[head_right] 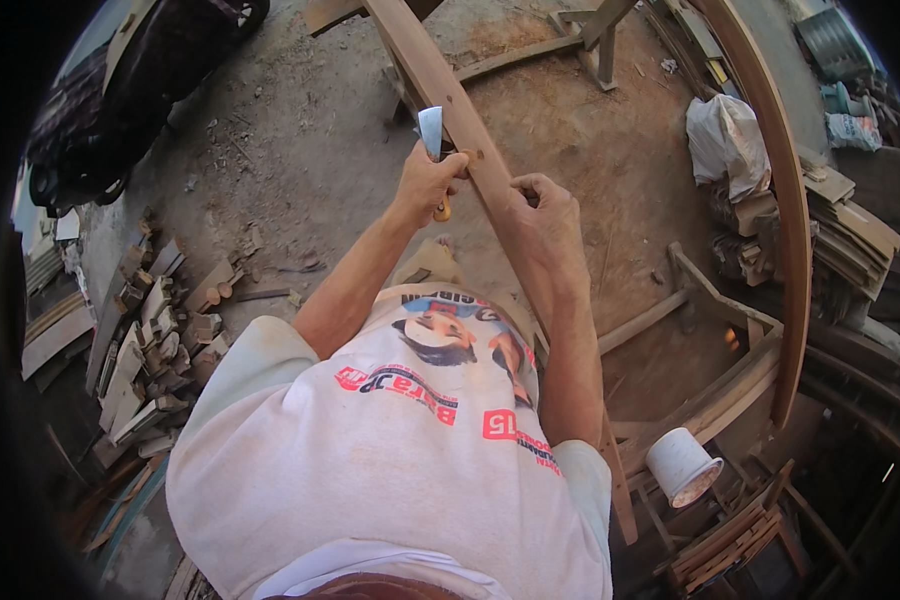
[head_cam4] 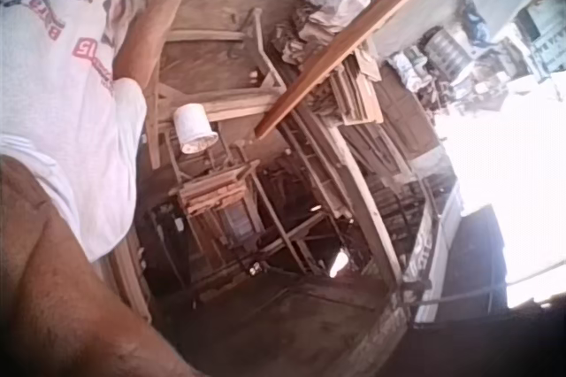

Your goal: The person assembles a curved wooden frame by hand, using a chisel to shape and fit joints. They apply glue to the joints and connect the pieces together on a workbench in an outdoor workshop.

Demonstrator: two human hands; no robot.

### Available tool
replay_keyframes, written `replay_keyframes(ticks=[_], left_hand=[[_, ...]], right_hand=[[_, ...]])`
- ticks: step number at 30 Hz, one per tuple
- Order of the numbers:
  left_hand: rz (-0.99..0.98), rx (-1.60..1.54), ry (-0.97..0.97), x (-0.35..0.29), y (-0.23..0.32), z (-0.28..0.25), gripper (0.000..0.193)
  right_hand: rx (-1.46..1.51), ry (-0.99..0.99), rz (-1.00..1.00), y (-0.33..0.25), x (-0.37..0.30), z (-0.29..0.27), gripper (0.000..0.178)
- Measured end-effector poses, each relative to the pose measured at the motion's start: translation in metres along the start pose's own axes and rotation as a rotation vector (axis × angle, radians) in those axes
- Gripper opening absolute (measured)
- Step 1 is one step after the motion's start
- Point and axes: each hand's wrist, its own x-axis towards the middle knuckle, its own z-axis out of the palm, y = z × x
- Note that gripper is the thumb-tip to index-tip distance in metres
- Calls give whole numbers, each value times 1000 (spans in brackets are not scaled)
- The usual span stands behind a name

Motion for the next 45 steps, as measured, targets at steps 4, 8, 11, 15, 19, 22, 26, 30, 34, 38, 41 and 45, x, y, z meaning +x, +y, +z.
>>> replay_keyframes(ticks=[4,8,11,15,19,22,26,30,34,38,41,45], left_hand=[[-37,106,15,8,7,7,50],[-71,255,53,14,5,8,53],[-17,147,-52,5,8,0,56],[-50,53,-60,6,0,-6,56],[-25,147,12,10,-5,-2,58],[10,106,36,5,-14,-2,59],[-21,-51,67,-5,-6,4,55],[80,122,106,-12,-8,9,49],[75,39,105,-9,-16,9,47],[70,48,133,-7,-21,10,43],[-5,135,169,-14,1,19,39],[-76,121,109,-4,1,9,39]], right_hand=[[-22,7,21,-3,-1,-1,21],[52,-11,70,-20,-8,4,21],[50,11,11,5,0,3,27],[55,-12,31,3,-4,1,21],[59,-31,29,7,-9,-1,25],[67,-55,25,13,-8,-8,27],[50,-59,-1,17,-5,-19,27],[24,-85,-18,22,-7,-28,22],[34,-108,12,31,-10,-37,22],[64,-123,-19,35,-14,-38,21],[65,-153,-2,38,-13,-39,20],[96,-176,-30,35,-11,-39,19]])
